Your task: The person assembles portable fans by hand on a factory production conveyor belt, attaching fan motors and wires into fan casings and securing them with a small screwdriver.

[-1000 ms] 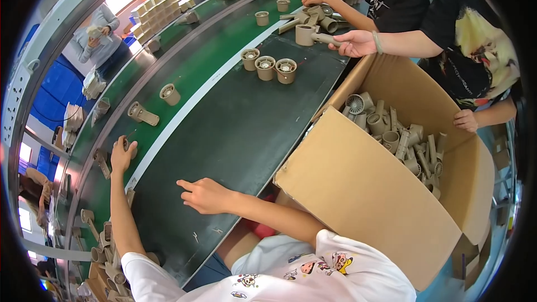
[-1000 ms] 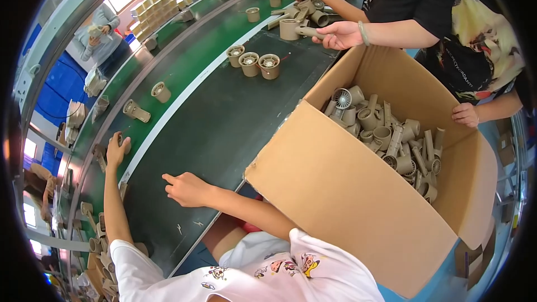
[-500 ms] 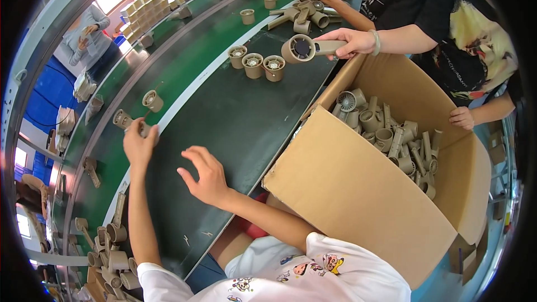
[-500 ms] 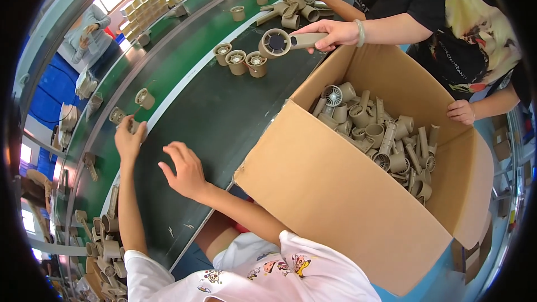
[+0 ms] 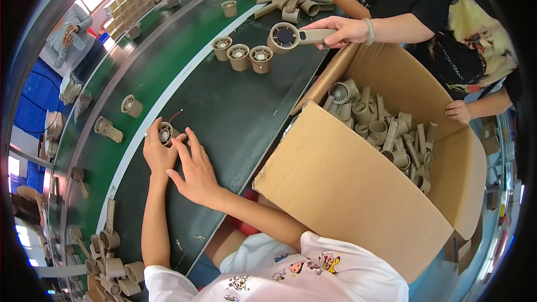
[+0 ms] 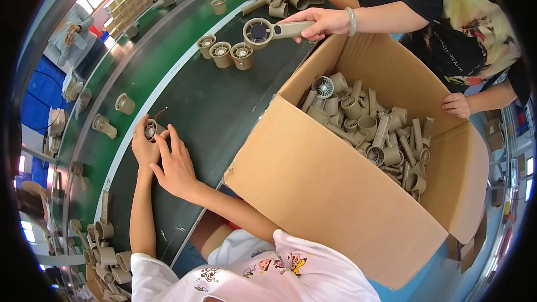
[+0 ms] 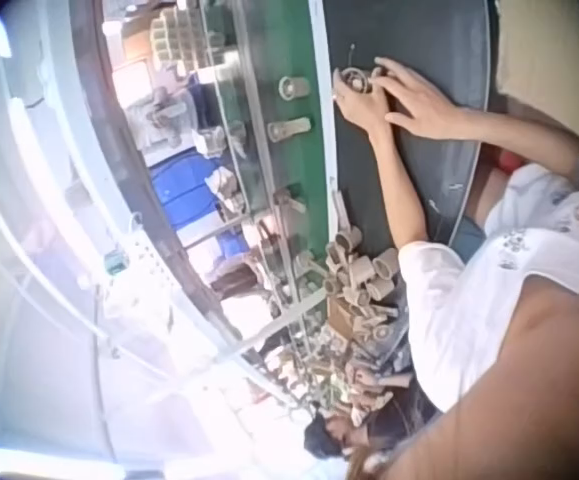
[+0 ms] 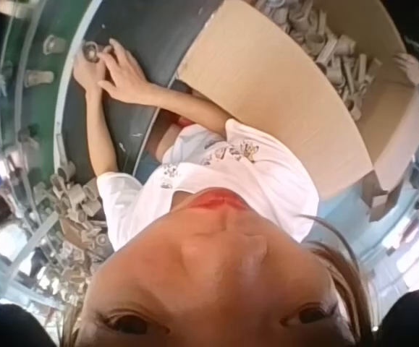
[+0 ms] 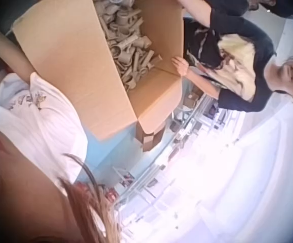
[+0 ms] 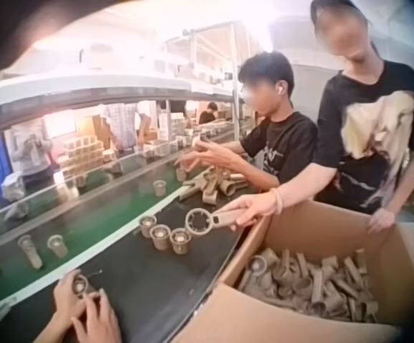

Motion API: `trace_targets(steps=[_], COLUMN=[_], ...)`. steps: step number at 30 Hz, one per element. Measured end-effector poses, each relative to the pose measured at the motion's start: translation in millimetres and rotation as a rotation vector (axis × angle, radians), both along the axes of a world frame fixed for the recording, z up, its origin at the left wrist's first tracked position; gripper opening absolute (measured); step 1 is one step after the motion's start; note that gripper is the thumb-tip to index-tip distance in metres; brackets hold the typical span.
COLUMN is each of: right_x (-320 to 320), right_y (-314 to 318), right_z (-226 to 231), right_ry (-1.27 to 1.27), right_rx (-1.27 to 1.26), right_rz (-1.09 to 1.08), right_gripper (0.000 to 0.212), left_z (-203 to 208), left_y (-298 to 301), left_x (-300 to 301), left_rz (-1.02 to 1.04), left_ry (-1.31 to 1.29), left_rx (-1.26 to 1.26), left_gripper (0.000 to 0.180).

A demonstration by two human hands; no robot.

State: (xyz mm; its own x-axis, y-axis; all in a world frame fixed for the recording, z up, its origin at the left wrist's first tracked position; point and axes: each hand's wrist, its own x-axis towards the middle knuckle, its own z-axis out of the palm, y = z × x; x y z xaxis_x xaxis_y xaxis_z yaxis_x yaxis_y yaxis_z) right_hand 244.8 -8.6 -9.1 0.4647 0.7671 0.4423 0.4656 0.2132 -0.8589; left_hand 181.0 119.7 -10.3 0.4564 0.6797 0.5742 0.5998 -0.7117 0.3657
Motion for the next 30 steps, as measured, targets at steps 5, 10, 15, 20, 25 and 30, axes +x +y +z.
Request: trace_targets(steps=[5, 10, 15, 20, 25, 30], right_x=[1.5, 2.2, 2.4, -0.3, 1.7, 2.6], right_y=[-0.8, -2.5, -4.1, -2.4, -2.0, -3.1], right_z=[-2.5, -1.5, 0.7, -2.4, -3.6, -0.3], right_ry=[-0.007, 0.028, 0.046, 0.013, 0.031, 0.026], right_rx=[-0.045, -0.053, -0.067, -0.039, -0.025, -0.038], right_rz=[0.039, 0.073, 0.084, 0.056, 0.053, 0.048], right_gripper=[0.069, 0.069, 0.068, 0.068, 0.067, 0.066], left_z=[-4.6, -3.5, -1.3, -1.1, 0.1, 4.3], left_y=[-0.8, -2.0, -3.0, -3.2, -4.7, -6.6], left_x=[-2.7, -1.0, -1.5, -2.9, 0.1, 0.1], left_rz=[0.023, 0.01, -0.004, -0.007, -0.039, -0.101], left_ry=[-0.113, -0.136, -0.116, -0.122, -0.12, -0.132], left_rx=[-0.222, -0.259, -0.25, -0.219, -0.246, -0.324], left_gripper=[0.077, 0.077, 0.074, 0.073, 0.074, 0.078])
